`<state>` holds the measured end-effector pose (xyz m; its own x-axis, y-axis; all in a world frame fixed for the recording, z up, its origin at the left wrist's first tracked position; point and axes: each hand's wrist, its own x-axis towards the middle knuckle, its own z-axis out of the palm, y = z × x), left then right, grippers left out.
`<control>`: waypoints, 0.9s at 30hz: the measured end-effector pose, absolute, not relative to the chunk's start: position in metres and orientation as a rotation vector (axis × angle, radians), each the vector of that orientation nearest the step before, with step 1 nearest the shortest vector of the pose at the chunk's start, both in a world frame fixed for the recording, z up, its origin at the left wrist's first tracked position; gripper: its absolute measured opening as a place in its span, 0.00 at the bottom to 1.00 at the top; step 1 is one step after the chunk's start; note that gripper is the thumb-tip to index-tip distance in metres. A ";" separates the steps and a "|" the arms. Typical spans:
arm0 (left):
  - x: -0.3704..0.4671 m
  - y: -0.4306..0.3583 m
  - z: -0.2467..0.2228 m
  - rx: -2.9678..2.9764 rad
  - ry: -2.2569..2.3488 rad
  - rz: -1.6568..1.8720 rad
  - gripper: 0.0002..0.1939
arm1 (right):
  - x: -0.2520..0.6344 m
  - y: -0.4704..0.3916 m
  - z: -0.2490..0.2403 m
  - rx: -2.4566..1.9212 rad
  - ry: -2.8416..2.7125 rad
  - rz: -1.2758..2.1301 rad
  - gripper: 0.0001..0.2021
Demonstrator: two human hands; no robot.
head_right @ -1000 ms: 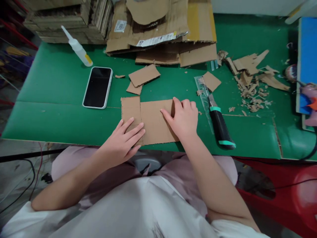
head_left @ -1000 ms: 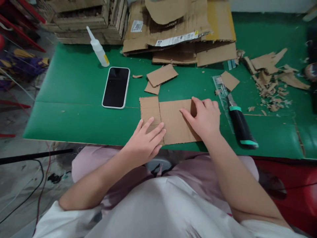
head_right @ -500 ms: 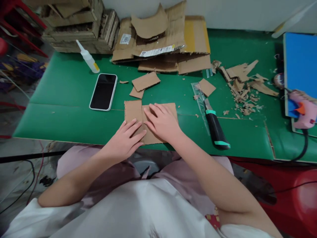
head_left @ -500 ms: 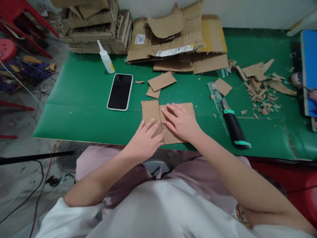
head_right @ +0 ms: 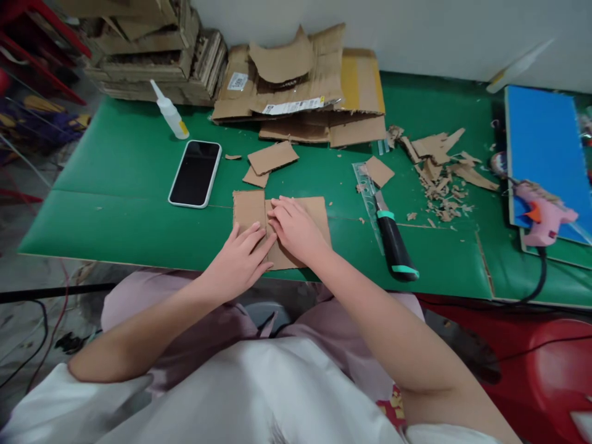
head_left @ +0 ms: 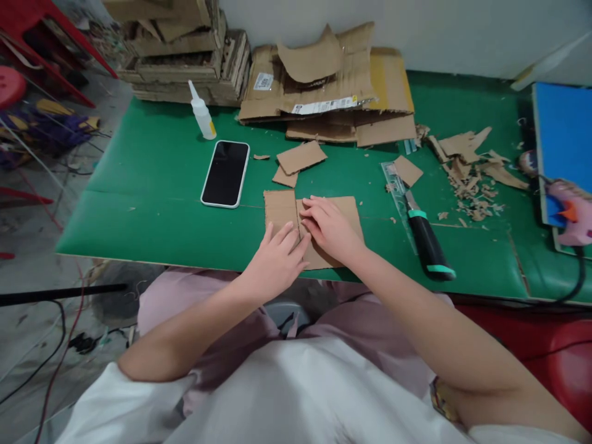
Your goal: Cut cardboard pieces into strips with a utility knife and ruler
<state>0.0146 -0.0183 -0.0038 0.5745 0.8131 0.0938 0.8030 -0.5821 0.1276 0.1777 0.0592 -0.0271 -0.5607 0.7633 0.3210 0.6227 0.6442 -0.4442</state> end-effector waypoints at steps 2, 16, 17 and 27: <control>0.017 -0.016 -0.005 2.728 1.401 0.270 0.27 | 0.179 0.060 -0.028 -1.075 -2.352 0.417 0.11; 0.025 -0.013 -0.016 2.634 1.439 0.329 0.28 | 0.183 0.065 -0.015 -1.207 -2.148 0.729 0.17; 0.026 -0.013 -0.017 2.634 1.449 0.333 0.29 | 0.187 0.066 -0.009 -1.226 -2.120 0.728 0.16; 0.034 -0.002 -0.011 2.653 1.483 0.393 0.25 | 0.337 0.047 0.022 -1.990 -2.132 0.165 0.21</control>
